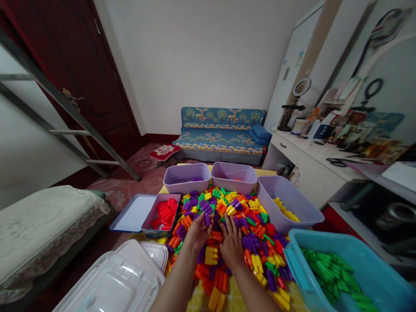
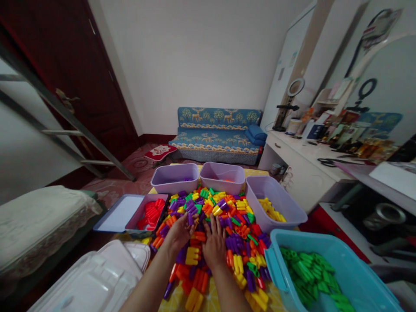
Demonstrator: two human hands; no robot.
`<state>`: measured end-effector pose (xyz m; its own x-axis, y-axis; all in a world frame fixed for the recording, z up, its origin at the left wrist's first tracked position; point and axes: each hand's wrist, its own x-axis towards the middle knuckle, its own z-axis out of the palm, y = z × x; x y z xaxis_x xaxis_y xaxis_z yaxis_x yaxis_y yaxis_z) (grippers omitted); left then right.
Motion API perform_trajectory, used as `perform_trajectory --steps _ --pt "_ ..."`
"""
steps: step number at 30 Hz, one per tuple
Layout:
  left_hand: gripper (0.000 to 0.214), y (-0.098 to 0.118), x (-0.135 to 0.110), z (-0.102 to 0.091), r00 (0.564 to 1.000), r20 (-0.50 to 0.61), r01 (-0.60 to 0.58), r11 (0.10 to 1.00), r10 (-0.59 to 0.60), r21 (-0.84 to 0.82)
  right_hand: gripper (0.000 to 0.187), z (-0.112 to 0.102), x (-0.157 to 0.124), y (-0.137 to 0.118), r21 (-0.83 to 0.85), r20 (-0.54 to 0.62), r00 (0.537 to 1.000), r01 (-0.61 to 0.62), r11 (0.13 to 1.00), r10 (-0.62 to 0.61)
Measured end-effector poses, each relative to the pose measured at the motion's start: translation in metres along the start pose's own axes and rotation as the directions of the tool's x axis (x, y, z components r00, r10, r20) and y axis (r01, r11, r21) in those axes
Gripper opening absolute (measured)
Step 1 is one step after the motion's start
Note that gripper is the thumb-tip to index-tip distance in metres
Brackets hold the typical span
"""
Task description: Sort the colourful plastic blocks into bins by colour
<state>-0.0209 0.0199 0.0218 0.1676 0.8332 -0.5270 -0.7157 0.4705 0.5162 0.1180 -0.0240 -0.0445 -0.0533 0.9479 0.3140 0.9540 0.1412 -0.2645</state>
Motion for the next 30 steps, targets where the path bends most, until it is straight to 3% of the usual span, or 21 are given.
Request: perform_trajectory --steps 4,10,15,18,21,26,30 --pt "0.017 0.000 -0.005 0.002 0.996 0.065 0.072 0.993 -0.066 -0.095 0.059 0.001 0.000 0.000 0.000 0.005 1.000 -0.021 1.000 0.021" --pt "0.029 -0.003 -0.010 0.002 0.991 0.114 0.074 0.994 -0.065 -0.082 0.055 0.000 0.001 0.000 -0.009 0.015 1.000 -0.022 1.000 0.022" --pt "0.055 -0.011 -0.008 0.002 0.995 0.092 -0.039 0.997 0.045 -0.068 0.062 -0.001 0.001 0.000 -0.030 0.029 0.999 -0.015 0.999 0.016" --pt "0.051 -0.009 -0.003 0.002 0.986 0.077 -0.145 0.989 0.148 -0.042 0.063 0.000 0.000 0.001 -0.046 0.033 0.999 -0.006 0.999 0.007" --pt "0.038 0.011 0.005 0.008 0.977 0.049 -0.206 0.979 0.206 -0.010 0.061 0.001 0.000 0.002 -0.055 0.028 1.000 0.004 0.998 -0.003" --pt "0.035 0.074 0.021 0.037 0.944 0.010 -0.329 0.943 0.329 -0.049 0.056 0.002 0.000 0.003 -0.055 0.027 1.000 0.006 0.998 -0.004" --pt "0.030 0.110 0.032 0.053 0.941 -0.076 -0.334 0.942 0.330 -0.044 0.058 0.001 0.000 0.003 -0.043 0.034 0.999 0.009 0.999 -0.008"
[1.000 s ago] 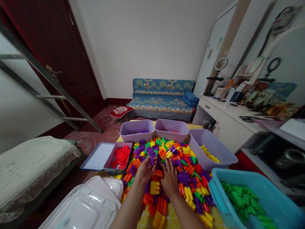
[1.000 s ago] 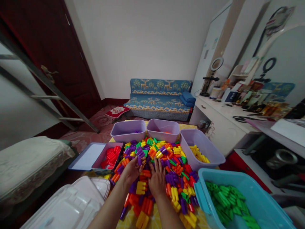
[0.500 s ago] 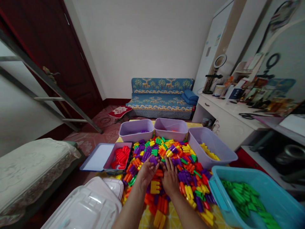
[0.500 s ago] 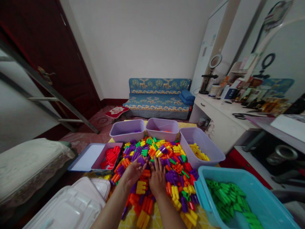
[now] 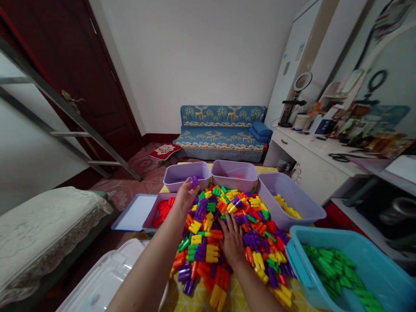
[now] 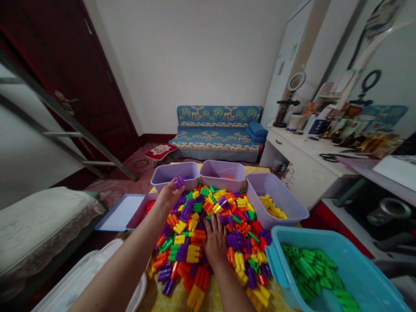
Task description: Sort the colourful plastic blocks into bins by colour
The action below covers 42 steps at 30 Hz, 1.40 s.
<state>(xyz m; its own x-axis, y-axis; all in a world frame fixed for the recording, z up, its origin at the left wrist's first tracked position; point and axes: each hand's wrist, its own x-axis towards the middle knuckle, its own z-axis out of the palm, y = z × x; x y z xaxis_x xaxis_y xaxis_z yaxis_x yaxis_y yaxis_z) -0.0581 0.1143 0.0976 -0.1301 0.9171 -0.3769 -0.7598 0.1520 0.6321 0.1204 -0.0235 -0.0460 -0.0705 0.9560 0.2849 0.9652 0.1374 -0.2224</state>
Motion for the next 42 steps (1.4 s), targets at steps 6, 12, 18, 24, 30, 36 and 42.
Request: perform_trajectory --steps 6,12,18,24,30,36,42 --pt "0.029 -0.008 0.000 -0.009 0.999 -0.048 0.022 1.000 -0.021 0.020 0.066 -0.001 0.000 -0.001 0.008 -0.009 1.000 0.002 1.000 -0.002" --pt "0.025 -0.012 -0.009 -0.020 0.991 -0.126 0.052 0.999 -0.051 0.004 0.070 -0.009 0.000 -0.002 -0.003 0.014 1.000 0.006 1.000 -0.006" --pt "0.022 -0.004 -0.001 -0.023 0.986 -0.159 0.051 0.999 -0.051 -0.005 0.069 -0.012 0.001 -0.004 -0.021 0.028 0.999 0.020 1.000 -0.020" --pt "0.025 0.013 0.004 -0.002 0.994 -0.106 0.003 1.000 -0.001 0.018 0.063 -0.010 0.001 -0.001 -0.042 0.035 0.999 0.032 0.999 -0.031" --pt "0.028 0.033 0.023 0.032 0.995 -0.097 0.009 0.998 -0.003 0.066 0.063 -0.009 0.001 -0.002 -0.048 0.030 0.999 0.026 0.999 -0.025" --pt "0.036 0.023 0.016 0.019 0.987 0.133 -0.110 0.974 0.084 0.200 0.060 -0.011 0.001 -0.001 -0.032 0.033 0.999 0.029 0.999 -0.028" --pt "0.026 -0.029 -0.013 -0.036 0.933 0.281 -0.346 0.783 0.226 0.517 0.068 -0.011 0.000 -0.003 -0.039 0.020 0.999 0.033 0.999 -0.032"
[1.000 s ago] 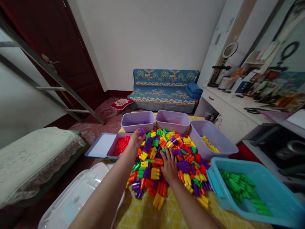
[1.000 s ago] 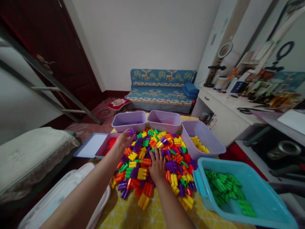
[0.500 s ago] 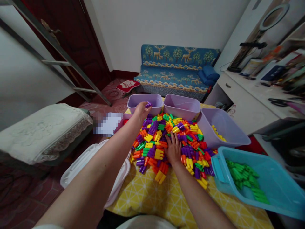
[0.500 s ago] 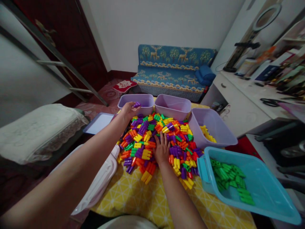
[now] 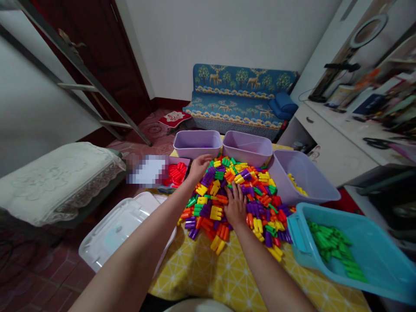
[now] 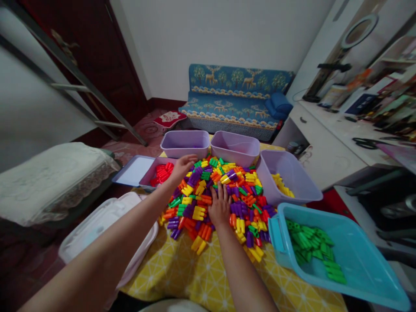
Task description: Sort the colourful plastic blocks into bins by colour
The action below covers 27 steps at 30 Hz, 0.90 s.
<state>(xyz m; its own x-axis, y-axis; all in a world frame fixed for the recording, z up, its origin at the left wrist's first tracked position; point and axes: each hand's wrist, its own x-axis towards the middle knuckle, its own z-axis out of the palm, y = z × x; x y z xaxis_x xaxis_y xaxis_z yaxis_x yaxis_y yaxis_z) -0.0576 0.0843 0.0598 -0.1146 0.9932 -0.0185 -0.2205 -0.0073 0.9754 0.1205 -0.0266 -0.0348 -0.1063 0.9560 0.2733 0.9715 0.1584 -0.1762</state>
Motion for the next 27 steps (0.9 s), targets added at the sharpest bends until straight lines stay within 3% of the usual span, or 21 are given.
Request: perform_trajectory --steps 5,10,20,23,27 --pt "0.035 -0.039 -0.051 -0.001 0.999 0.031 -0.043 0.995 0.040 0.085 0.069 0.000 0.001 0.000 0.010 -0.011 1.000 0.001 1.000 -0.001" --pt "0.047 -0.057 -0.084 0.001 0.972 0.159 -0.213 0.936 0.174 0.281 0.068 0.001 0.000 0.000 0.014 -0.018 1.000 0.001 1.000 -0.001" --pt "0.046 -0.064 -0.077 0.012 0.962 0.204 -0.270 0.751 0.182 0.603 0.056 0.002 -0.001 -0.002 0.020 -0.050 0.999 -0.009 1.000 0.010" --pt "0.035 -0.066 -0.075 0.014 0.963 0.175 -0.269 0.739 0.205 0.618 0.055 0.002 -0.001 -0.001 0.023 -0.048 0.999 -0.008 1.000 0.009" --pt "0.025 -0.072 -0.079 0.010 0.923 0.246 -0.384 0.710 0.295 0.591 0.055 0.001 0.000 -0.001 0.026 -0.041 0.999 -0.013 1.000 0.014"
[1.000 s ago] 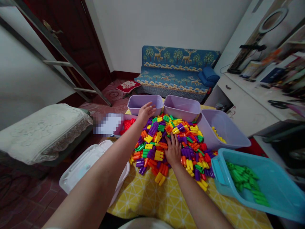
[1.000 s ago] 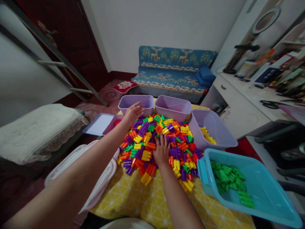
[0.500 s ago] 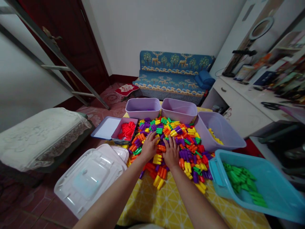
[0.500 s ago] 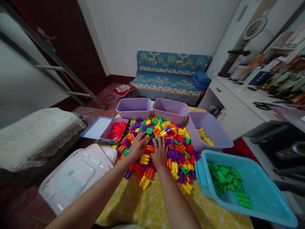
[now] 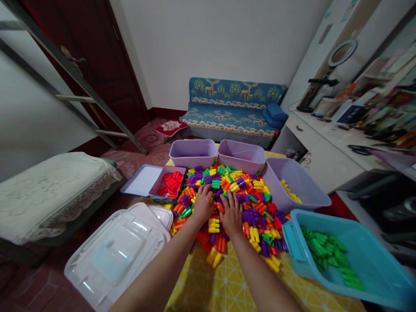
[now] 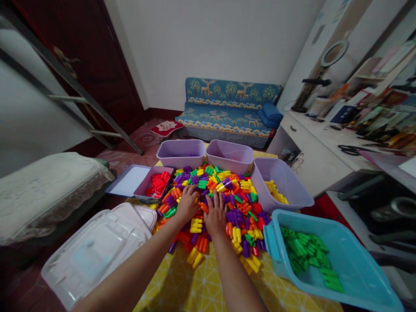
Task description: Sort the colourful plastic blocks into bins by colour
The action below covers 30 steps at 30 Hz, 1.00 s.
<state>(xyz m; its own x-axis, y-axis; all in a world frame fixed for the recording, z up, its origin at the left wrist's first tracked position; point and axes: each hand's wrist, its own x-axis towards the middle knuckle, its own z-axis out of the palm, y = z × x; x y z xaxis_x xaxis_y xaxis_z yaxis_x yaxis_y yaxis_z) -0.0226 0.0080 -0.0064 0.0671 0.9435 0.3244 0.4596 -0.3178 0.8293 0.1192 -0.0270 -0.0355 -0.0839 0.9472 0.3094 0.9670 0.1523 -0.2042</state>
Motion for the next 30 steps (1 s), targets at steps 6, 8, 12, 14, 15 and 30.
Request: perform_trajectory --steps 6,8,12,14,15,30 --pt "0.035 -0.006 -0.014 -0.007 0.998 0.033 -0.051 0.993 0.055 -0.105 0.056 -0.001 0.001 -0.002 -0.009 -0.002 1.000 -0.014 1.000 0.014" --pt "0.035 -0.007 -0.015 -0.008 0.998 0.044 -0.040 0.994 0.044 -0.102 0.055 0.000 0.001 -0.002 -0.007 -0.006 1.000 -0.015 1.000 0.015" --pt "0.034 -0.008 -0.015 -0.004 1.000 0.018 0.001 0.993 0.001 -0.119 0.055 0.003 0.002 -0.001 -0.006 -0.013 1.000 -0.013 1.000 0.013" --pt "0.032 -0.009 -0.015 -0.001 1.000 0.009 -0.009 0.995 0.010 -0.094 0.055 0.005 0.002 0.000 -0.014 -0.010 1.000 -0.017 1.000 0.017" --pt "0.033 -0.010 -0.016 0.000 1.000 0.007 -0.021 0.997 0.021 -0.074 0.055 0.006 0.001 0.000 -0.019 -0.010 1.000 -0.020 1.000 0.020" --pt "0.029 -0.021 -0.021 0.002 0.982 0.048 -0.188 0.900 0.184 0.394 0.054 0.008 0.001 0.000 -0.024 -0.032 0.999 -0.015 1.000 0.014"
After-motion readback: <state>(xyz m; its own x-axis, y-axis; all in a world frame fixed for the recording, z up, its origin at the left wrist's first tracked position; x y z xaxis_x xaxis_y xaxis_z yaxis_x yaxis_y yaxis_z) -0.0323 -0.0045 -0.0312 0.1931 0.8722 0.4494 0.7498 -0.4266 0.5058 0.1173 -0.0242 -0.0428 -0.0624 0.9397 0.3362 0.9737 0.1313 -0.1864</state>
